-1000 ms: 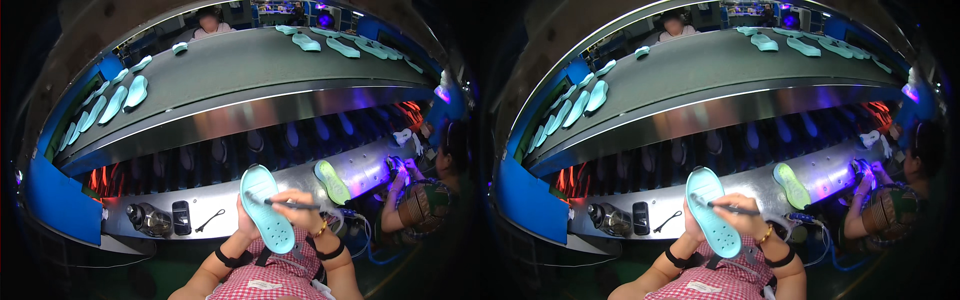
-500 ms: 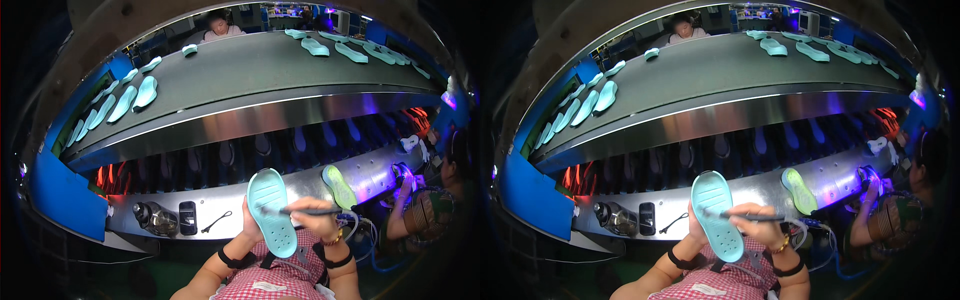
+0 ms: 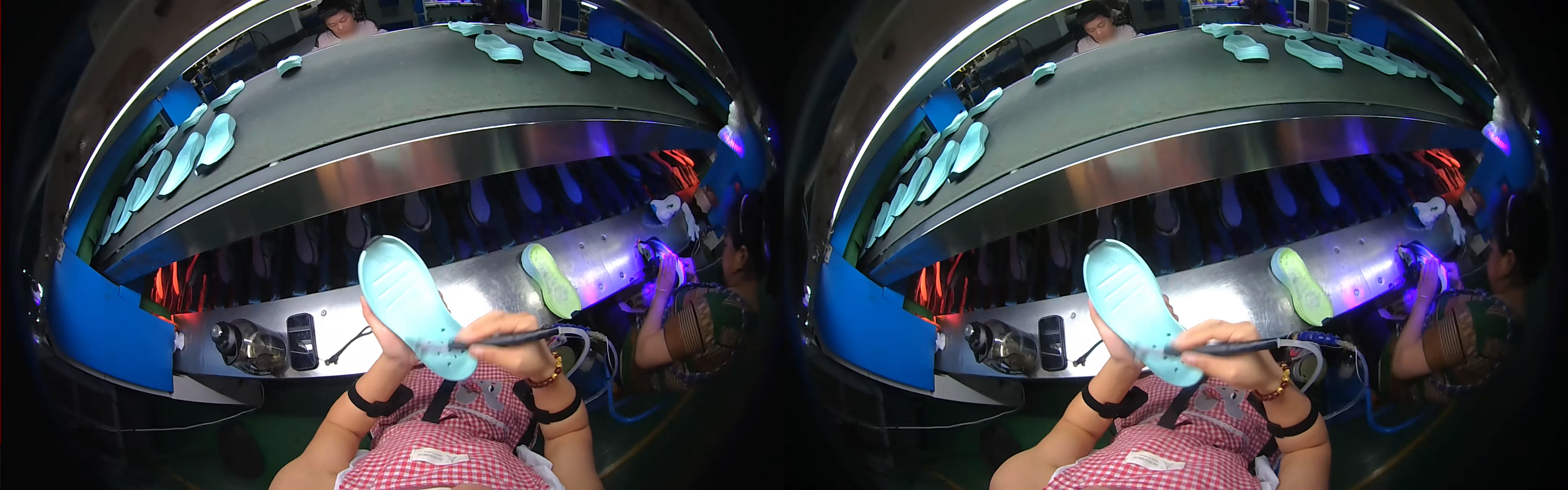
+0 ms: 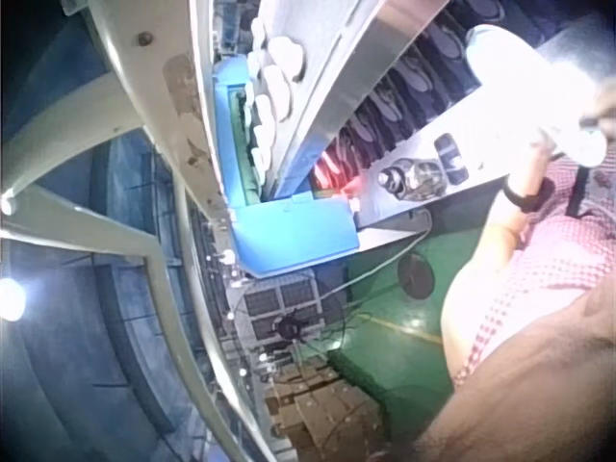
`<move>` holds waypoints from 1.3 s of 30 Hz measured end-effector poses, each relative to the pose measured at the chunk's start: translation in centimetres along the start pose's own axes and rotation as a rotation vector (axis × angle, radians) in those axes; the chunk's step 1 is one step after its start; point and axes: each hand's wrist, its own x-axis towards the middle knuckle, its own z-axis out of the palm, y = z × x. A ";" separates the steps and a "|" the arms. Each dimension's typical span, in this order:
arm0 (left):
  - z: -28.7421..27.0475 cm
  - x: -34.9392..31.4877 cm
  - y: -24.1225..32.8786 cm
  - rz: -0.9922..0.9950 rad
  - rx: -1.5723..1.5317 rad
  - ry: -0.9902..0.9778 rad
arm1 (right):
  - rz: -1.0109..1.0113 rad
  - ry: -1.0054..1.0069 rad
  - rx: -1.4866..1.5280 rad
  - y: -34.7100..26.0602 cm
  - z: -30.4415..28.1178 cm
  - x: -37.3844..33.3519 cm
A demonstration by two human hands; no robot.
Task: Applying adhesive or paint to the bottom of shoe soles as they come off a conveyor belt.
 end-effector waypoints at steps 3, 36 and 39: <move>0.0 0.6 0.3 0.095 -0.010 -0.007 | 0.015 -0.048 -0.296 0.2 -0.1 -0.3; -1.4 1.6 -0.2 0.186 -0.042 0.054 | 0.184 0.120 0.009 2.2 -0.7 -2.5; -2.2 1.7 -0.7 0.159 -0.073 0.068 | 0.156 0.034 -0.138 3.5 -0.4 -2.7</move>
